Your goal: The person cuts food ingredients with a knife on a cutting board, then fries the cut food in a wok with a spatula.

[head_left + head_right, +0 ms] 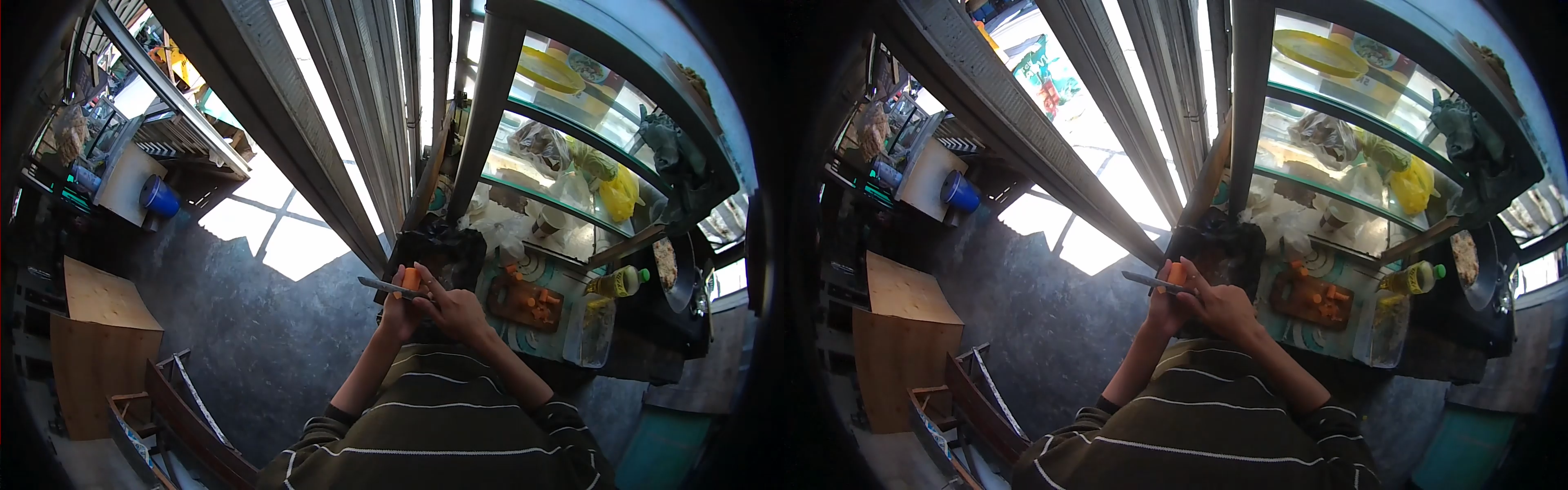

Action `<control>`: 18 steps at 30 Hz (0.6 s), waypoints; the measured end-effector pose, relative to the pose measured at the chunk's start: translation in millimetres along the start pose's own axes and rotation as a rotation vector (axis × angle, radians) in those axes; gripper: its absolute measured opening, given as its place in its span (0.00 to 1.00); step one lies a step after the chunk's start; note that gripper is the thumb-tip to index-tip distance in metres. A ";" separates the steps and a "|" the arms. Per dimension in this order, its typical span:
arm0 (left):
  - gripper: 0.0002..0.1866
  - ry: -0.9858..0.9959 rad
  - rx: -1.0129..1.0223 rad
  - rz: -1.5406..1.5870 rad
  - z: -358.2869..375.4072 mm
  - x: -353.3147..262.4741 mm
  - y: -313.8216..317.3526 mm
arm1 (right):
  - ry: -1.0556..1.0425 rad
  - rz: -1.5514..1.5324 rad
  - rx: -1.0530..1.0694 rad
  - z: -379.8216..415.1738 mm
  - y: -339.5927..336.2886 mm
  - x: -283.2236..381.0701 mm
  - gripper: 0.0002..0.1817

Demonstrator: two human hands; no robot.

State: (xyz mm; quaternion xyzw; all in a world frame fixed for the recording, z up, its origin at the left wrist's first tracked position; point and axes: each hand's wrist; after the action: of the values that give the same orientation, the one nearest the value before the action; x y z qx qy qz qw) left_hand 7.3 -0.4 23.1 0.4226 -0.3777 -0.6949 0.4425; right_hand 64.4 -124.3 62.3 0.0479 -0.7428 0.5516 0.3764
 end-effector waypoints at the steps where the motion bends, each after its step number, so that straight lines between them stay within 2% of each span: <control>1: 0.20 -0.001 0.000 0.000 0.4 0.2 1.3 | -0.020 0.013 -0.015 -0.4 0.5 -0.5 0.32; 10: 0.20 0.089 -0.111 -0.061 -0.5 5.7 -1.0 | -0.005 -0.021 -0.072 -4.9 -6.5 2.7 0.25; 15: 0.20 0.171 -0.248 -0.102 -0.9 12.2 -6.7 | 0.018 -0.112 -0.134 -8.5 -5.5 1.1 0.21; 18: 0.20 0.160 -0.180 -0.116 -0.1 11.5 -6.3 | -0.023 -0.155 -0.184 -7.4 -0.4 -9.1 0.20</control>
State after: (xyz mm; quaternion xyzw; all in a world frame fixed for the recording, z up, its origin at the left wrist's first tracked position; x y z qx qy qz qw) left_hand 2.7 -9.1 14.5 0.4564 -0.2521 -0.7146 0.4663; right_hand 74.8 -121.3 57.8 0.0766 -0.7886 0.4497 0.4124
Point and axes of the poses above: each hand's wrist, its own z-axis away from the middle knuckle, its own y-axis out of the palm, x = y × z, and after that the axes turned 9 degrees about -y, right-handed
